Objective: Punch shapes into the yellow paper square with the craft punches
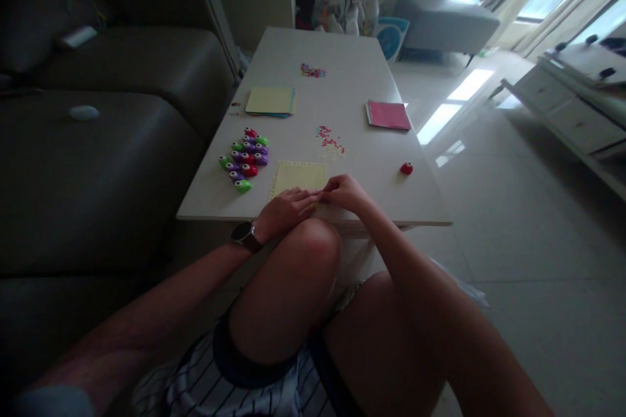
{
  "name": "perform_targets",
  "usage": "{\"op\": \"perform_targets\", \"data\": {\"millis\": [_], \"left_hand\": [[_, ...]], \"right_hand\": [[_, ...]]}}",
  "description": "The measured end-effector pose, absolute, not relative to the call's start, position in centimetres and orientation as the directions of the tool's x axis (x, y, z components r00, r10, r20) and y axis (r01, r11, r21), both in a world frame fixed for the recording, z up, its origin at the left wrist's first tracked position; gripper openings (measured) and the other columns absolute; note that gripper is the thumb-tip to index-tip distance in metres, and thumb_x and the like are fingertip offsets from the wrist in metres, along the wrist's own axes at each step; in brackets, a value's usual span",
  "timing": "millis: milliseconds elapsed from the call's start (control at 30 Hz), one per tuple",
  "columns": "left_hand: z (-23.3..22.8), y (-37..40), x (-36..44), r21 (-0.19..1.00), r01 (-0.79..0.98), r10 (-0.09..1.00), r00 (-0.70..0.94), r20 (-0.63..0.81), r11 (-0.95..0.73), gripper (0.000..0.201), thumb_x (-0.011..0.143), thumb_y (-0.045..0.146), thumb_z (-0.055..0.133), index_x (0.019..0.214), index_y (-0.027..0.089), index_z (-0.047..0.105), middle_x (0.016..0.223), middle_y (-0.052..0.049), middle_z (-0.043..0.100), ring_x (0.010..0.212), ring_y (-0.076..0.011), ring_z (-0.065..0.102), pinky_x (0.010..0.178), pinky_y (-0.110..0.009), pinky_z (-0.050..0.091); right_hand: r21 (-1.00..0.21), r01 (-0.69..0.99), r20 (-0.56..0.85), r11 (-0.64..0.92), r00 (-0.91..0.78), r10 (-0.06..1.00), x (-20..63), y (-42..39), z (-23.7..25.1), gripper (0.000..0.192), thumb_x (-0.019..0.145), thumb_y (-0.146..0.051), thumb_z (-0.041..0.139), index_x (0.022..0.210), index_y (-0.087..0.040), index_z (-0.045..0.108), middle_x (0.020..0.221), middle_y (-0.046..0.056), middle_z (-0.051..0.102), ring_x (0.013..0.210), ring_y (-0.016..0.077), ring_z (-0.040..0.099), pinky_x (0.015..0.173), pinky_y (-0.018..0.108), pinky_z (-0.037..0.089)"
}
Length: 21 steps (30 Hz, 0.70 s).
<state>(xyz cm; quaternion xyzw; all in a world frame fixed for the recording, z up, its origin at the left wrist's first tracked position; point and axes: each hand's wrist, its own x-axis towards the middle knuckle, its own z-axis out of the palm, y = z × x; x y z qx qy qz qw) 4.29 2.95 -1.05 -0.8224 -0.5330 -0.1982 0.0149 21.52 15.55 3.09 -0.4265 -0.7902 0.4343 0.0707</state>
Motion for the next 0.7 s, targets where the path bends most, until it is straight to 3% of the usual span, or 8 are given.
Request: {"op": "perform_targets", "data": {"millis": [133,367,500,700], "left_hand": [[-1.1,2.7,4.3,0.223,0.89,0.887,0.312,0.34,-0.398,0.048,0.098,0.023,0.055,0.144,0.018,0.044,0.135,-0.011,0.061,0.118,-0.0242,0.059,0.1,-0.04,0.049],[-1.2,2.5,4.6,0.246,0.896,0.899,0.279,0.338,-0.37,0.035,0.097,0.022,0.057,0.13,0.015,0.052,0.133,-0.01,0.062,0.12,-0.0246,0.059,0.103,-0.041,0.049],[-1.2,2.6,4.5,0.244,0.897,0.901,0.282,0.329,-0.369,0.031,0.096,0.021,0.058,0.126,0.015,0.055,0.131,-0.01,0.062,0.119,-0.025,0.059,0.103,-0.042,0.05],[-1.3,2.6,4.5,0.269,0.897,0.91,0.257,0.326,-0.35,0.026,0.096,0.021,0.057,0.121,0.016,0.057,0.129,-0.009,0.063,0.117,-0.0241,0.059,0.103,-0.041,0.05]], "right_hand": [[-0.821,0.519,-0.235,0.237,-0.686,0.689,22.9,16.4,2.9,0.015,0.074,-0.032,0.072,0.076,-0.017,0.075,0.076,0.007,0.073,0.067,0.0164,0.06,0.062,0.029,0.046],[-0.791,0.563,-0.12,0.239,-0.526,0.842,24.8,17.6,2.0,0.013,0.079,-0.03,0.069,0.08,-0.017,0.072,0.081,0.009,0.074,0.07,0.0174,0.063,0.067,0.031,0.05],[-0.786,0.505,-0.033,0.356,-0.61,0.792,24.6,17.3,1.7,0.019,0.075,-0.028,0.073,0.09,-0.017,0.072,0.089,0.008,0.075,0.075,0.0177,0.065,0.07,0.03,0.051],[-0.684,0.571,0.032,0.454,-0.599,0.8,25.5,18.0,1.9,0.009,0.075,-0.021,0.068,0.083,-0.018,0.071,0.081,0.006,0.073,0.073,0.017,0.064,0.069,0.029,0.049]]}}
